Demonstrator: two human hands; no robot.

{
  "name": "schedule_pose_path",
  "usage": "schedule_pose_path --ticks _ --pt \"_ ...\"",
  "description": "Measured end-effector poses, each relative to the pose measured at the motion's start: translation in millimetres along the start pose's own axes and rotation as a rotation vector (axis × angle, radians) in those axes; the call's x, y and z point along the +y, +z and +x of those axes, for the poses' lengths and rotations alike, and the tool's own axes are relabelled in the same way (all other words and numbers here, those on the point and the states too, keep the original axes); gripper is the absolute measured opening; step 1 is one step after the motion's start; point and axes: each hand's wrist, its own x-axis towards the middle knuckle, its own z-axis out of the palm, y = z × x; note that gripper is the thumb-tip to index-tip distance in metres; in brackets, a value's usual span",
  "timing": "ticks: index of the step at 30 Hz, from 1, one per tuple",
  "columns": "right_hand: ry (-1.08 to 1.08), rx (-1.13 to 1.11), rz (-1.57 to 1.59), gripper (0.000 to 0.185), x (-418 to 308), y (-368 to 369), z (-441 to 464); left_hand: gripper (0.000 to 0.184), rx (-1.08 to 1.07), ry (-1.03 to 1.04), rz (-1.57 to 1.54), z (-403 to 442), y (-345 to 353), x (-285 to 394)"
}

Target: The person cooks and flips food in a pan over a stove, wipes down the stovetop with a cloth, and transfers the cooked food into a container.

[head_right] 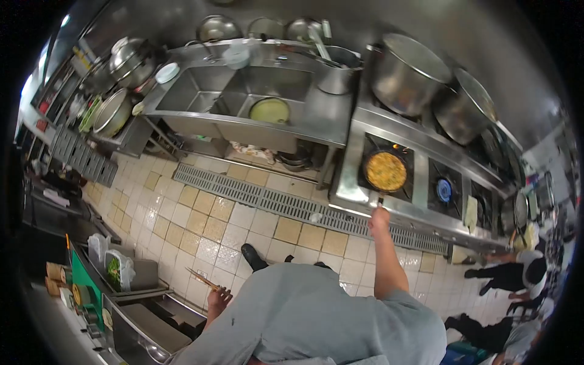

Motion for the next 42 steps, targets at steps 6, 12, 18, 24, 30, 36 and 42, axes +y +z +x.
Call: schedule_pose_path --ticks 6,12,18,24,30,36,42 --pt "-0.128 -0.053 -0.075 0.034 -42 130 -91 0.023 0.064 0.038 -0.047 37 -81 104" --pt "-0.023 -0.447 0.027 0.030 -62 299 -131 0.020 0.185 -0.009 0.021 60 -166 181" --pt "-0.018 -0.537 -0.185 0.031 -86 451 -153 0.020 0.243 0.066 0.037 77 -164 223" --pt "-0.336 -0.530 -0.510 0.036 -169 543 -152 0.025 0.138 0.084 0.143 80 -143 219" --pt "-1.213 -0.193 -0.633 0.044 -344 590 -176 0.026 0.156 0.016 0.177 101 -165 209" --pt "-0.959 -0.305 -0.461 0.041 -373 683 -94 0.018 0.196 0.011 -0.054 114 -148 233" --pt "-0.153 -0.701 -0.013 0.035 -202 676 -105 0.014 0.129 0.123 -0.117 108 -130 242"
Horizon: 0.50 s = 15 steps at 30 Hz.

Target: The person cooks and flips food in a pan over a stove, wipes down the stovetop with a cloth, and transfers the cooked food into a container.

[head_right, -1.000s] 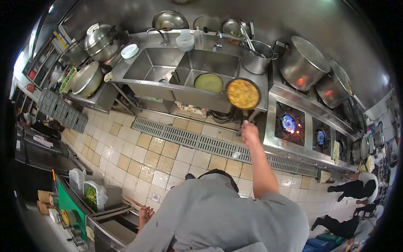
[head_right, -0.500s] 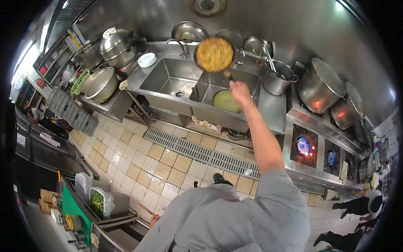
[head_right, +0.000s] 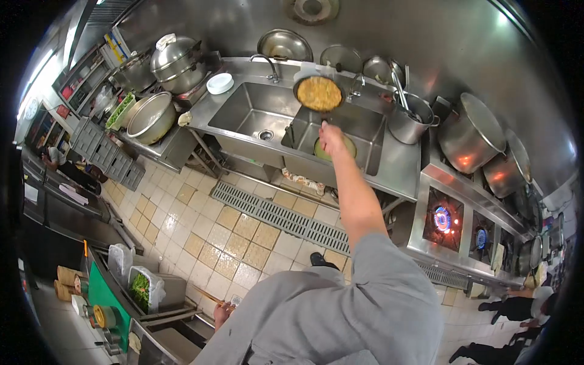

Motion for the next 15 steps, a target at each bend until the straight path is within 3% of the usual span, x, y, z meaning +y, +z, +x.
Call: schedule_pose_path --ticks 5,7,10,11,13,15 --pt "0.252 0.091 0.023 0.035 109 -62 -77 0.018 -0.045 -0.089 0.184 0 -16 -6" --pt "0.186 0.127 -0.024 0.034 141 -102 -139 0.018 -0.099 -0.058 0.389 26 -46 -28" --pt "0.247 0.167 0.005 0.033 176 -174 -236 0.020 -0.306 0.215 1.246 93 -117 -72" --pt "0.243 0.228 0.032 0.033 177 -193 -271 0.020 -0.295 0.214 1.364 96 -119 -73" --pt "0.274 0.320 0.025 0.031 176 -229 -335 0.021 -0.314 0.205 1.444 88 -105 -61" --pt "0.243 0.436 0.034 0.031 182 -271 -376 0.021 -0.344 0.179 1.328 84 -83 -44"
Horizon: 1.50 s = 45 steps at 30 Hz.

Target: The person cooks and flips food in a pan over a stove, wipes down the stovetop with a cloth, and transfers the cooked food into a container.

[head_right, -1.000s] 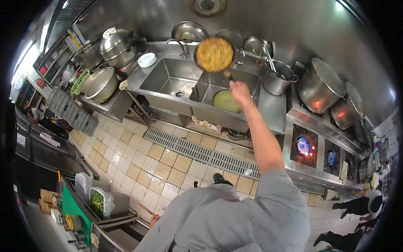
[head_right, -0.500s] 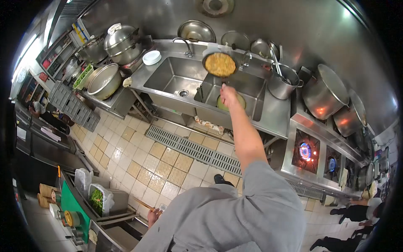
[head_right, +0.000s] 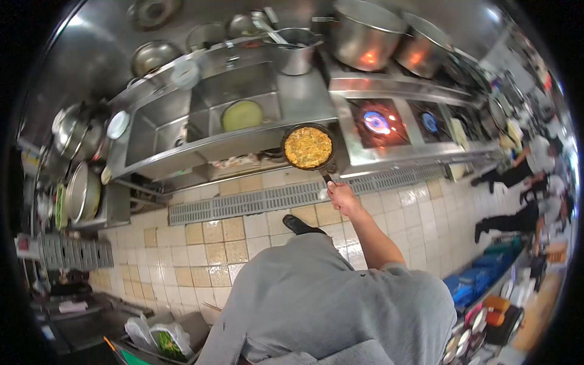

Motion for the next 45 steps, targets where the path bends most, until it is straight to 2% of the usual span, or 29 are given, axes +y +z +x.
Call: schedule_pose_path --ticks 1,3,5,8,9,10,12,17,19,20,21,22,23,24,25,27,29,30,31,32,33,34,35,36,37,38,40,44,45 --pt "-0.027 0.057 -0.004 0.030 4 -25 -6 0.022 -0.010 0.002 -0.119 6 -7 14" --pt "-0.012 0.130 0.035 0.030 7 -73 -1 0.023 -0.048 -0.023 -0.553 15 -17 46" --pt "-0.145 0.266 -0.014 0.029 7 -117 16 0.023 -0.084 -0.001 -0.874 24 -24 79" --pt "-0.237 0.353 -0.018 0.031 -10 -173 49 0.033 -0.038 -0.122 -0.927 11 -27 191" --pt "-0.236 0.353 -0.011 0.031 -16 -190 59 0.036 -0.026 -0.115 -0.910 4 -22 225" --pt "-0.218 0.338 0.057 0.031 -23 -206 72 0.035 0.044 -0.055 -0.766 1 -8 249" --pt "-0.186 0.321 0.153 0.031 -34 -238 104 0.034 0.074 0.003 -0.764 -8 23 290" --pt "-0.171 0.210 0.181 0.032 -45 -299 145 0.030 0.009 0.039 -0.818 -45 144 319" --pt "-0.137 0.105 0.189 0.033 -45 -314 144 0.030 -0.083 -0.061 -0.909 -70 190 315" --pt "-0.115 0.045 0.240 0.033 -41 -324 150 0.029 -0.067 -0.062 -0.754 -79 212 309" --pt "-0.128 -0.004 0.148 0.031 -33 -336 161 0.029 -0.054 -0.064 -0.600 -81 234 292" --pt "-0.092 -0.013 0.212 0.032 -36 -340 148 0.019 -0.064 -0.050 -0.446 -90 249 277" --pt "-0.059 -0.022 0.274 0.034 -44 -341 131 0.019 -0.054 -0.057 -0.439 -97 255 253" --pt "0.000 -0.108 0.366 0.043 -41 -349 126 0.020 -0.004 -0.031 0.156 -96 265 235" --pt "0.029 -0.127 0.331 0.056 -35 -356 124 0.025 0.049 -0.005 0.752 -94 272 228" --pt "-0.011 -0.106 0.306 0.064 -5 -374 107 0.028 0.007 0.031 0.884 -107 275 237" --pt "-0.017 -0.189 0.334 0.070 67 -411 112 0.036 -0.097 0.099 1.120 -132 281 248" --pt "0.025 -0.142 0.130 0.069 110 -434 110 0.036 -0.100 0.090 1.119 -143 281 253" --pt "0.062 -0.094 -0.073 0.069 159 -464 110 0.030 -0.059 0.015 0.699 -159 281 277" --pt "0.041 -0.038 -0.611 0.067 217 -496 110 0.026 -0.021 -0.049 0.280 -172 283 308" --pt "0.055 0.020 -1.147 0.070 271 -528 108 0.026 -0.018 -0.079 0.077 -170 290 322" --pt "0.061 -0.007 -1.351 0.071 325 -561 84 0.026 -0.009 -0.108 -0.125 -167 298 336" --pt "0.458 -0.211 -1.367 0.066 263 -560 17 0.027 -0.027 -0.116 -0.362 -150 303 341" --pt "0.640 -0.141 -1.154 0.065 270 -573 -2 0.030 -0.047 -0.127 -0.595 -140 309 350" --pt "0.805 -0.070 -0.929 0.066 282 -591 -19 0.030 -0.066 -0.121 -0.583 -139 317 366" --pt "0.809 -0.051 -0.916 0.066 294 -608 -28 0.031 -0.064 -0.107 -0.602 -137 326 383" --pt "0.687 0.136 -0.468 0.064 311 -635 -38 0.032 -0.076 -0.092 -0.610 -136 341 416" --pt "0.683 0.236 -0.618 0.062 300 -668 -28 0.026 -0.124 -0.031 -0.566 -132 363 449" --pt "0.584 0.302 -0.456 0.061 296 -667 -24 0.024 -0.121 -0.028 -0.559 -131 366 452"
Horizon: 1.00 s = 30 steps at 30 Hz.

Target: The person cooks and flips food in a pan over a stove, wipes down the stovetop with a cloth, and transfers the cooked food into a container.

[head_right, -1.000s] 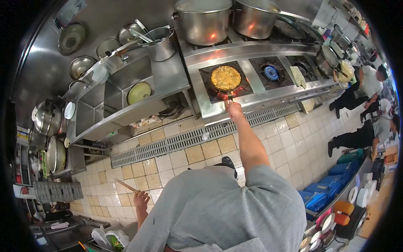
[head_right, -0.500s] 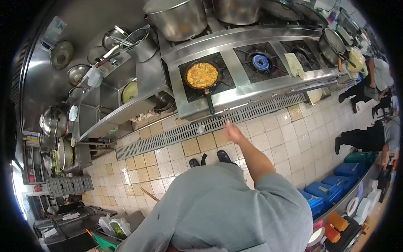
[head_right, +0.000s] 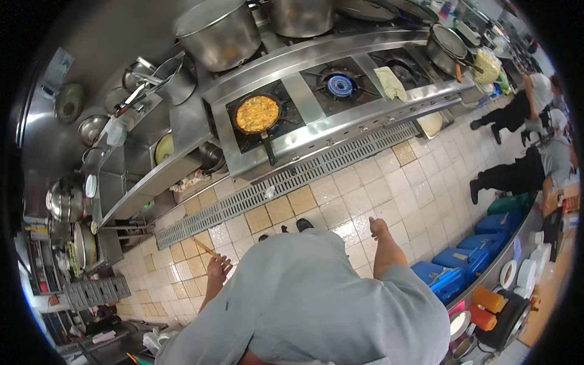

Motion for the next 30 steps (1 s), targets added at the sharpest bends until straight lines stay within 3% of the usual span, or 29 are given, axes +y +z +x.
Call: schedule_pose_path --ticks 1,4,9,21,30 --pt "-0.065 0.023 0.183 0.060 -10 1 -2 0.023 0.004 -0.001 0.017 5 2 -1" --pt "-0.215 0.027 0.285 0.057 -54 10 -15 0.021 0.017 -0.028 0.026 13 6 -2" --pt "-0.373 -0.094 0.056 0.057 -105 37 -31 0.018 0.016 -0.021 -0.035 9 12 -9" --pt "-0.295 -0.096 -0.145 0.055 -120 43 -11 0.018 0.143 -0.105 -0.108 -12 -70 -84" --pt "-0.322 -0.115 -0.096 0.056 -137 55 -19 0.022 0.146 -0.112 -0.101 -18 -63 -93"
